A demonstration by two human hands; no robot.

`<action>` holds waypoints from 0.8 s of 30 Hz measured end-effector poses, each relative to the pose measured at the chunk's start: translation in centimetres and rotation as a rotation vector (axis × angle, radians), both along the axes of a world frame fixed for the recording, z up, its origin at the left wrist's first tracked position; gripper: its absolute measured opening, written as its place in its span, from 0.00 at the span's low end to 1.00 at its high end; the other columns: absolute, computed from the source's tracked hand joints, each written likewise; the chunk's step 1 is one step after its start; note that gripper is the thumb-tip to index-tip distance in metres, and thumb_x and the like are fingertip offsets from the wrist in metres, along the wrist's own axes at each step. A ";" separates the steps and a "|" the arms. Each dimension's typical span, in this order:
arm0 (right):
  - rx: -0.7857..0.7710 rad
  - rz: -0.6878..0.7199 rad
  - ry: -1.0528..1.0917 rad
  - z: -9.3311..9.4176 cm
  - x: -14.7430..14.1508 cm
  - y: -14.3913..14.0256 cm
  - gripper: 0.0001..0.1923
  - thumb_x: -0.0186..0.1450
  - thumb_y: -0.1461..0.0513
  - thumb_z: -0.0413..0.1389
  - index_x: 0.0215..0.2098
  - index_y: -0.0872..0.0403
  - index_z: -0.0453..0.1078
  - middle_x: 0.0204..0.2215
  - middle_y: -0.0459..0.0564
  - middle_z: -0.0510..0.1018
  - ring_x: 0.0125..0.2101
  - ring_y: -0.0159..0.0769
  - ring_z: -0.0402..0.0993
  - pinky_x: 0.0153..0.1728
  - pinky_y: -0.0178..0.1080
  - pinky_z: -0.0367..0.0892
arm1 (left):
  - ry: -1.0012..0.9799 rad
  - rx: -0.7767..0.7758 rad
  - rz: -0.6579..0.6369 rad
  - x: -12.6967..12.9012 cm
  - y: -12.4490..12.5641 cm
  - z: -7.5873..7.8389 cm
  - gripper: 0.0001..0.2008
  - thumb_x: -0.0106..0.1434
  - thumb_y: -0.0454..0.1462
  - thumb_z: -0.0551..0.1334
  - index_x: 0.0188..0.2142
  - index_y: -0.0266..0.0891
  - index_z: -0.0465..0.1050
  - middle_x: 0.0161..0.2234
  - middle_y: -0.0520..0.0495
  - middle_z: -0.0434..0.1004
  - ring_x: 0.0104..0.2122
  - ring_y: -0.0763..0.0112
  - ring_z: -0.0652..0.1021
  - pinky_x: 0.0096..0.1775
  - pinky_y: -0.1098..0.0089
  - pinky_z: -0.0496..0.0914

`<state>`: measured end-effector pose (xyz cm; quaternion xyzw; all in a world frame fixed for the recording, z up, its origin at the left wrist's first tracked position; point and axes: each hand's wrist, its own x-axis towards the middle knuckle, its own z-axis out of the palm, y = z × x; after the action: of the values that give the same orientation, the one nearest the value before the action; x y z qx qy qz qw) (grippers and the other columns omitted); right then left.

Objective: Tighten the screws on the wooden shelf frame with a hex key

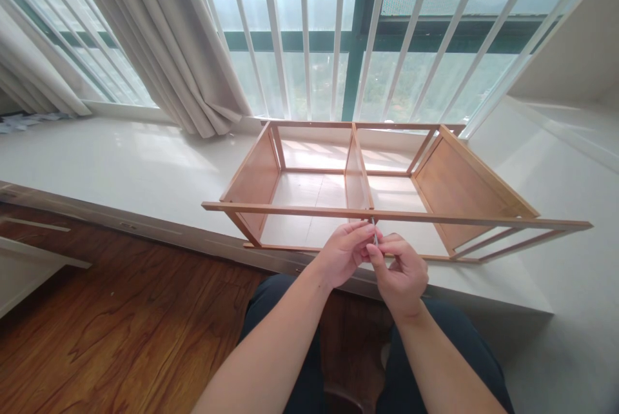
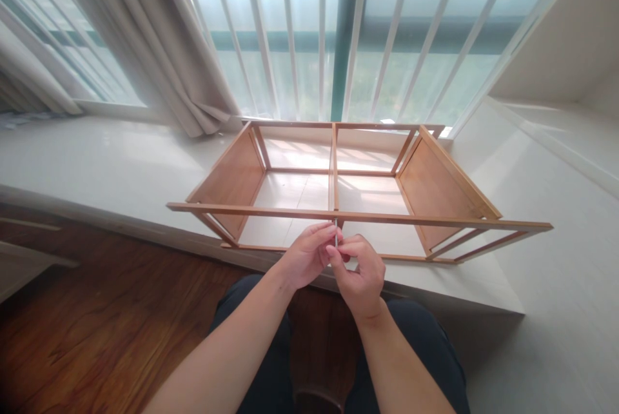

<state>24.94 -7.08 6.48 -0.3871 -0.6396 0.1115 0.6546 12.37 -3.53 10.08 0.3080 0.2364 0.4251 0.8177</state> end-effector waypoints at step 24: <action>0.074 -0.141 0.043 -0.8 -0.2 0.0 0.17 0.64 0.65 0.68 0.48 0.50 0.70 0.37 0.46 0.78 0.32 0.32 0.78 0.31 0.34 0.77 | -0.010 0.017 0.014 -0.1 -0.2 0.1 0.14 0.58 0.43 0.73 0.31 0.33 0.79 0.26 0.50 0.73 0.27 0.76 0.75 0.29 0.74 0.62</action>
<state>24.77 -7.04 5.72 -0.4043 -0.6004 0.0496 0.6882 12.32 -3.72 10.17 0.3112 0.2307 0.4345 0.8131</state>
